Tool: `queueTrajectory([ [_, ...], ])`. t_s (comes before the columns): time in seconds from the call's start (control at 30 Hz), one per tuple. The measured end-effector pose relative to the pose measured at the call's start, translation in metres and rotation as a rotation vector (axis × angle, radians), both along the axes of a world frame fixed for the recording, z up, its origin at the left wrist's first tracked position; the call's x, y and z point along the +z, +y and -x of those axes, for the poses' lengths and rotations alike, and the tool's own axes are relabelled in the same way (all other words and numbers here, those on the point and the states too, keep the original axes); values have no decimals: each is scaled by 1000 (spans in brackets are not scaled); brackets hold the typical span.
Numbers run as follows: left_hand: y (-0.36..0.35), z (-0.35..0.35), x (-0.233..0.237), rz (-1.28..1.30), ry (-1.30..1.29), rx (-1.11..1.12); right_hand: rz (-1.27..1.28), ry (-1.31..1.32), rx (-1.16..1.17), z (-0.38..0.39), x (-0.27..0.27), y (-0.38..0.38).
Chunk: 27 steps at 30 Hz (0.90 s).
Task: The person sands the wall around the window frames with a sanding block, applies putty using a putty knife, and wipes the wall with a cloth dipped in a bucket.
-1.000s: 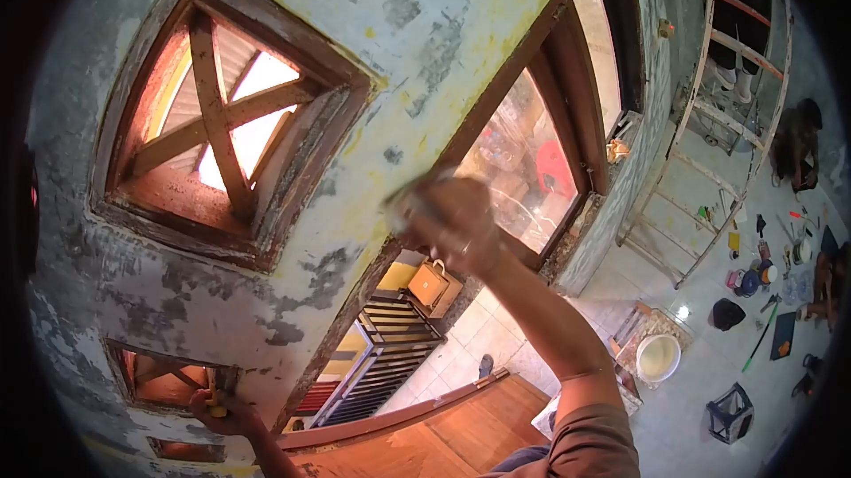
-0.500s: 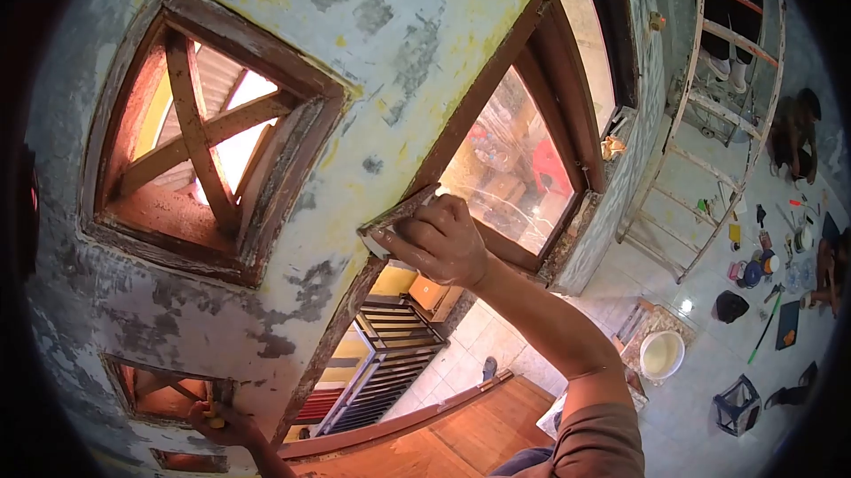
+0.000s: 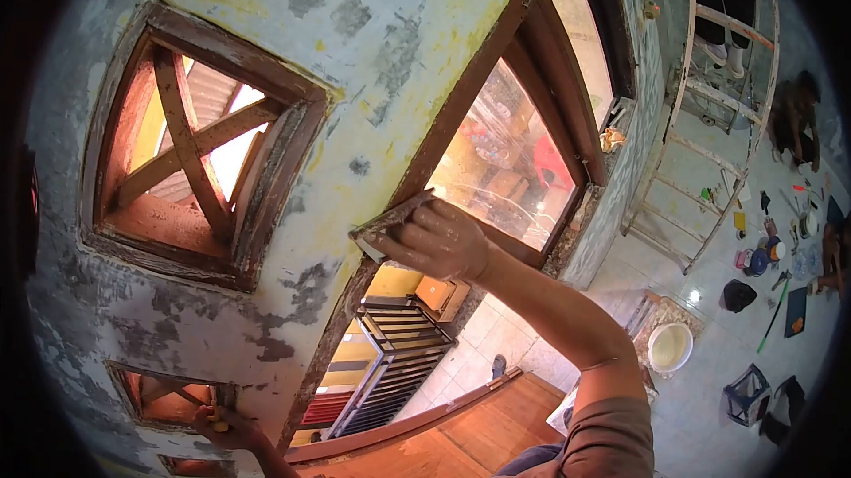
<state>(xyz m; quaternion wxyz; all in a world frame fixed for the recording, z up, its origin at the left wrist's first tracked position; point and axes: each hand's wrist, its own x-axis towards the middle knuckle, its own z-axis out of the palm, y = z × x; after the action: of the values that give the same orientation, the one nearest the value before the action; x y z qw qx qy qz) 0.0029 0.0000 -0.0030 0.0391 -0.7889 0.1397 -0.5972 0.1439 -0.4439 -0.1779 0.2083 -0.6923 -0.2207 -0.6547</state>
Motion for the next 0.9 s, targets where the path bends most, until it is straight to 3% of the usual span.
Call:
queueTrajectory([
  [0.13,4,3,-1,18,26,17,-277,21,-64,-9,5,-11],
  [0.3,0,1,1,21,30,-8,-28,24,15,2,1,-8],
  [0.37,-1,2,1,-4,19,32,-324,51,-75,-5,5,-11],
  [0.43,-1,2,0,17,22,8,-295,-46,32,-4,2,10],
  [0.5,-1,1,1,28,27,-17,-36,68,30,7,0,2],
  [0.57,-2,2,1,-3,22,6,-242,-25,-98,-16,-8,-8],
  [0.6,-1,2,0,-2,23,8,-341,99,-62,-2,8,-10],
  [0.7,0,2,-1,41,27,36,-176,-45,124,-4,0,17],
  [0.73,0,2,-1,38,33,18,-79,117,111,8,-5,14],
  [0.77,1,2,-1,36,43,1,-84,119,110,5,-4,7],
  [0.83,0,3,2,12,37,15,-491,155,8,-8,4,-11],
  [0.9,1,3,-1,3,14,27,-429,21,-120,-8,7,-7],
])
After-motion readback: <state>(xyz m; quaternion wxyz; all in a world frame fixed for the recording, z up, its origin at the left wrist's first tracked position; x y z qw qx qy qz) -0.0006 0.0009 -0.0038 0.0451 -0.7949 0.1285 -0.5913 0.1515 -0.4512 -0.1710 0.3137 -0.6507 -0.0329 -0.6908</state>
